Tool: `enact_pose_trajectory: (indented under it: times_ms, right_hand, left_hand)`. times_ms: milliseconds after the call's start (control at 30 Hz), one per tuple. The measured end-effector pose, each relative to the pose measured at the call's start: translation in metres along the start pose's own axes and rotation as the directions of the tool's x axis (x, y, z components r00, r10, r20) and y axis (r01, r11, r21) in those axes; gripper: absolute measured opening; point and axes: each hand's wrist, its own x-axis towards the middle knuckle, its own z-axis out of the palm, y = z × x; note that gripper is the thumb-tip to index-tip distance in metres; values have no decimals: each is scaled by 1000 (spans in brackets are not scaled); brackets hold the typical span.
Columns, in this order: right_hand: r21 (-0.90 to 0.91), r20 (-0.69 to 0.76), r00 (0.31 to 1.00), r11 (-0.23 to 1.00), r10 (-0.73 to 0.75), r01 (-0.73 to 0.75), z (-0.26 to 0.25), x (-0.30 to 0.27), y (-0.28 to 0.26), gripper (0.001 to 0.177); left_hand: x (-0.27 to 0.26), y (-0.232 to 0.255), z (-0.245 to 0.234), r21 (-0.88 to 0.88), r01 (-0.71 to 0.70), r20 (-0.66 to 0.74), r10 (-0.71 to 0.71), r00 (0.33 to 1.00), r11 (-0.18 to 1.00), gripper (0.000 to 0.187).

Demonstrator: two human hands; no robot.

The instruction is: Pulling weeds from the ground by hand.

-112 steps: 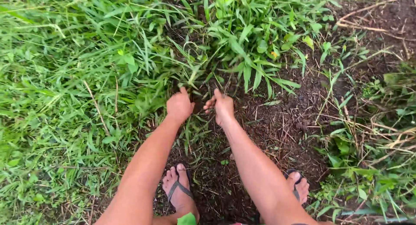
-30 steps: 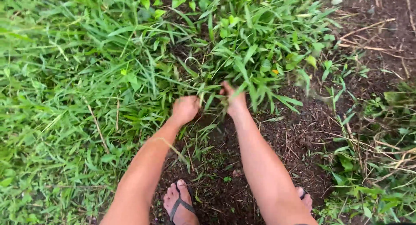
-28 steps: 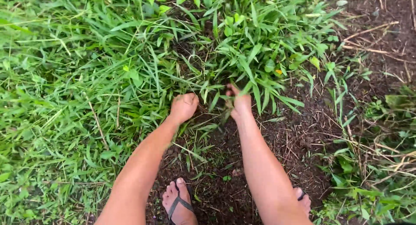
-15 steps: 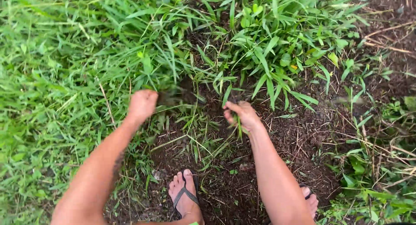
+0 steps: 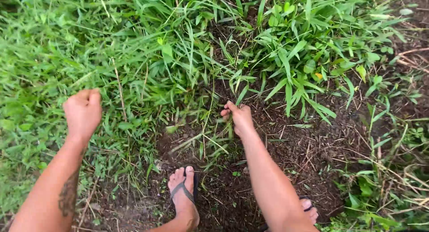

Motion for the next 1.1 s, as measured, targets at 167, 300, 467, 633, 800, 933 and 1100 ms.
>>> enact_pose_trajectory:
  times_ms: [167,300,467,633,800,933,1100]
  right_hand:
    - [-128,-293,927,970,-235,206,8,6,24,25]
    - [-17,-352,921,985,-166,171,-12,-6,9,25]
    - [-166,-194,952,964,-238,207,-51,-12,-14,28]
    - [-178,-35,999,983,31,-36,-41,-27,-26,31]
    - [-214,18,966,945,256,-247,-1,-23,-6,38]
    - [31,56,923,924,380,-382,23,5,18,42]
    - [243,42,966,936,254,-257,5,155,147,42]
  left_hand:
    - [-59,203,15,-313,-468,253,548,798,826,34]
    - [-78,251,148,-286,-613,240,675,698,736,28]
    - [-87,239,202,315,-522,522,315,793,792,83]
    - [-98,228,208,311,-401,701,77,709,861,32]
    - [-111,219,188,276,-393,706,92,702,877,18]
    - [-145,208,194,228,-470,669,213,712,853,15]
    - [-178,193,202,186,-537,535,374,758,823,10]
